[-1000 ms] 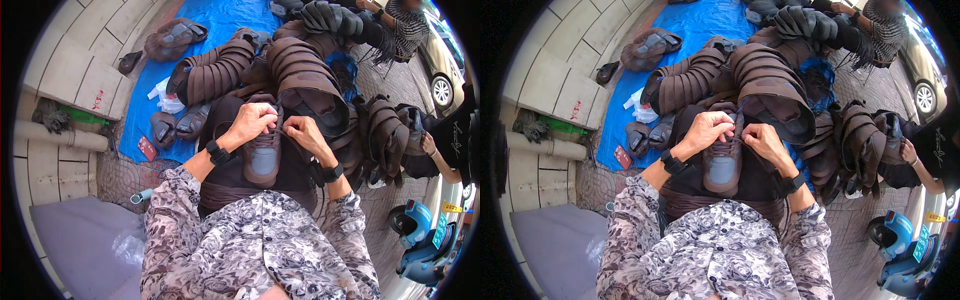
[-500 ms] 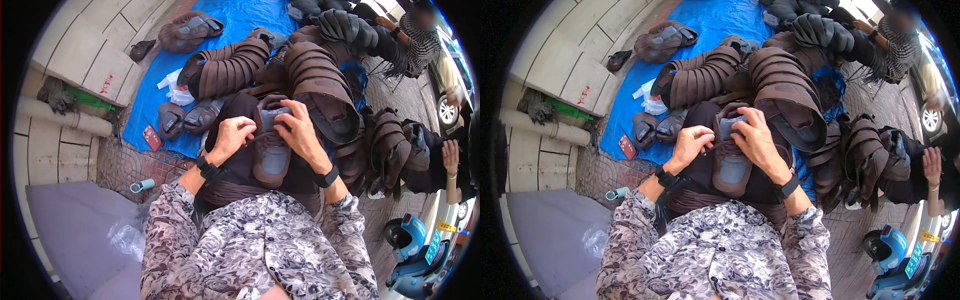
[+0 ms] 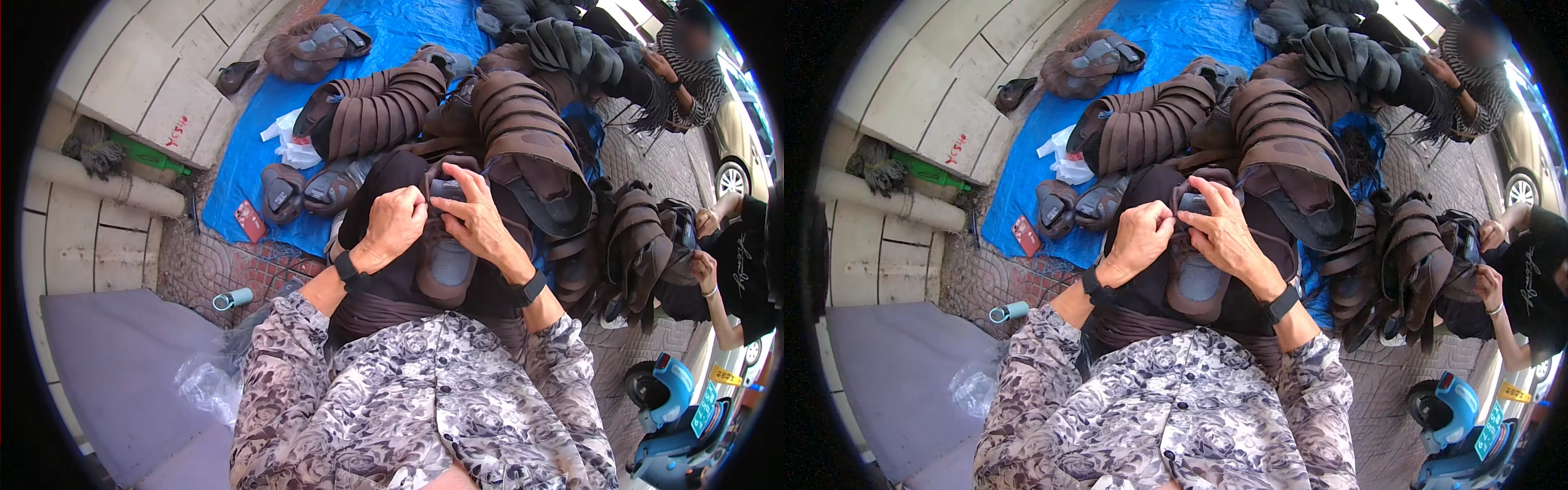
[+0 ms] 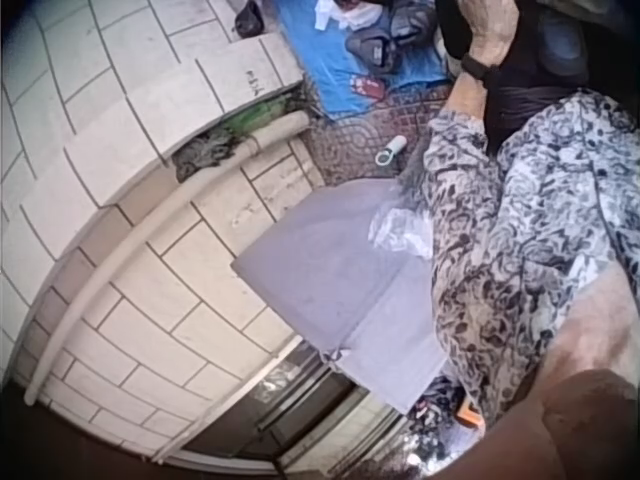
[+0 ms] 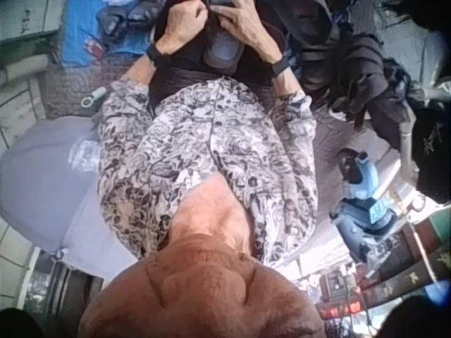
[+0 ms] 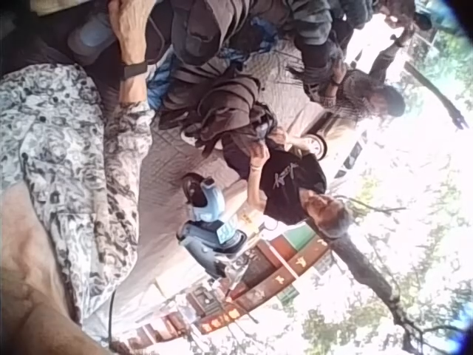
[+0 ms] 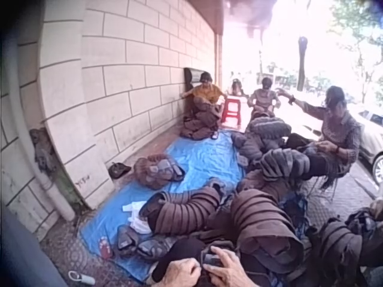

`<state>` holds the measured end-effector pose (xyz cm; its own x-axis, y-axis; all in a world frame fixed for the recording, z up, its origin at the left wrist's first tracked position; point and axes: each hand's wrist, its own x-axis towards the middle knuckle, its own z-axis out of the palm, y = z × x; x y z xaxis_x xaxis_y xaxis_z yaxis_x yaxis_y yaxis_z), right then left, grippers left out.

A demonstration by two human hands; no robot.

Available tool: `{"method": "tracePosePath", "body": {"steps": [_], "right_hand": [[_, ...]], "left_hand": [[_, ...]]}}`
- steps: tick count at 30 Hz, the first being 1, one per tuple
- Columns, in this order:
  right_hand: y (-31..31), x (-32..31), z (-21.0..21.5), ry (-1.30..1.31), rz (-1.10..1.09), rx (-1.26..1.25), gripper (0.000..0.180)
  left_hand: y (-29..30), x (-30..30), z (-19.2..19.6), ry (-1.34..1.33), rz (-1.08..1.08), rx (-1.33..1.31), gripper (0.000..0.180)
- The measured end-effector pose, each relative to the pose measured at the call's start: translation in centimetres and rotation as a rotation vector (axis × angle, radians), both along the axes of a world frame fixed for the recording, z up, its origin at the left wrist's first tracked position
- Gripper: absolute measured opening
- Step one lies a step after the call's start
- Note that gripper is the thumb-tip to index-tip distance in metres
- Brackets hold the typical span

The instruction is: The recorder is lacing brown shoes while seated outdoors with other workers.

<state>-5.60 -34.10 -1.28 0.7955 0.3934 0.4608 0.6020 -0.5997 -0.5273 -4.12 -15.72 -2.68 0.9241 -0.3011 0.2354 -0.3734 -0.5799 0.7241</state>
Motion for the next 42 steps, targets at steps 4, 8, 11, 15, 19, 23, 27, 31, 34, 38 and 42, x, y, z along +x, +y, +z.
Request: {"method": "tracePosePath", "body": {"steps": [4,8,11,15,19,23,27,31,34,38,42], "right_hand": [[-0.3,0.2,-0.4,0.068,0.009,-0.023,0.025],[0.7,0.9,-0.7,-0.002,-0.063,-0.063,0.018],[0.6,1.0,-0.5,0.060,-0.069,-0.006,0.010],[-2.9,0.3,4.3,0.040,-0.293,0.252,0.002],[-6.9,0.5,3.5,0.799,-0.182,1.198,0.013],[-5.8,0.5,2.5,0.522,-0.093,0.639,0.024],[-6.9,1.2,1.5,0.242,-0.029,-0.017,0.037],[-7.7,2.3,1.6,0.152,0.111,-0.147,0.040],[-7.6,2.6,1.0,0.164,0.135,-0.076,0.039],[-7.9,2.1,0.2,0.243,0.092,-0.007,0.040],[-6.6,1.6,-0.1,0.242,0.042,0.127,0.035]], "left_hand": [[0.4,-0.5,0.2,0.051,-0.016,-0.148,0.007],[-0.1,-0.1,0.7,0.335,0.020,-0.337,0.009],[-0.4,0.4,1.1,0.372,0.006,-0.316,0.016],[0.7,1.3,2.8,-0.207,-0.061,-0.152,0.015],[-2.4,2.1,4.7,-0.317,-0.410,-0.177,0.015],[-4.0,3.4,2.5,-0.240,-0.580,-0.012,0.010],[-4.8,3.2,1.3,-0.143,-0.460,-0.135,0.011],[-5.5,2.8,1.2,-0.297,-0.404,0.107,0.016],[-5.7,2.9,1.0,-0.360,-0.426,0.173,0.015],[-5.8,2.5,1.8,-0.437,-0.426,0.305,0.011],[-3.6,1.2,3.7,-0.501,-0.198,0.341,0.009]]}}
